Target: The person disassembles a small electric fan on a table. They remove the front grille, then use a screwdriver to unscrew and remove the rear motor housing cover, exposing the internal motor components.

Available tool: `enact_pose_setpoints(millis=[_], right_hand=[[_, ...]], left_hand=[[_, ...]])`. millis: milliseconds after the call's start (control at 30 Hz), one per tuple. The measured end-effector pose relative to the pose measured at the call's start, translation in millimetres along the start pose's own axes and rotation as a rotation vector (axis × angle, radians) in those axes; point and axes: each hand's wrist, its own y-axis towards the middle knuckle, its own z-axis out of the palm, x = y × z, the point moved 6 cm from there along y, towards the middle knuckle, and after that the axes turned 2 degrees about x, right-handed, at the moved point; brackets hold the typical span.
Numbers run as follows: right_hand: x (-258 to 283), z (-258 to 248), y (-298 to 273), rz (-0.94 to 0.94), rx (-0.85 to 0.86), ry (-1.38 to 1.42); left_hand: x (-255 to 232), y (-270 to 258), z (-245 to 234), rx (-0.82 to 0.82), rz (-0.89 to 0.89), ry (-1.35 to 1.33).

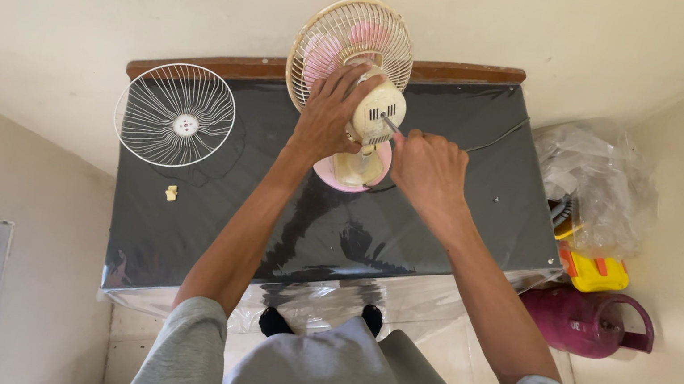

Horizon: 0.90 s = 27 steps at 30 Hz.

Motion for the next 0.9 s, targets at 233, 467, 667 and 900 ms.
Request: enact_pose_setpoints(millis=[233,467,667,900], right_hand=[[5.6,-3.9,3.2,-0.065,-0.029,-0.046],[4.4,-4.1,3.4,-0.030,-0.058,0.019],[-7.5,0.2,5.4,0.103,0.118,0.159],[14.2,-6.1,6.8,-0.056,-0.037,-0.025]], left_hand=[[-0.8,1.5,-3.1,0.011,-0.011,0.002],[3.1,-1.1,-1.1,0.025,0.006,-0.008],[9.6,-3.1,3.5,-0.006,0.011,-0.039],[12.2,-1.9,7.1,0.018,0.016,0.002]])
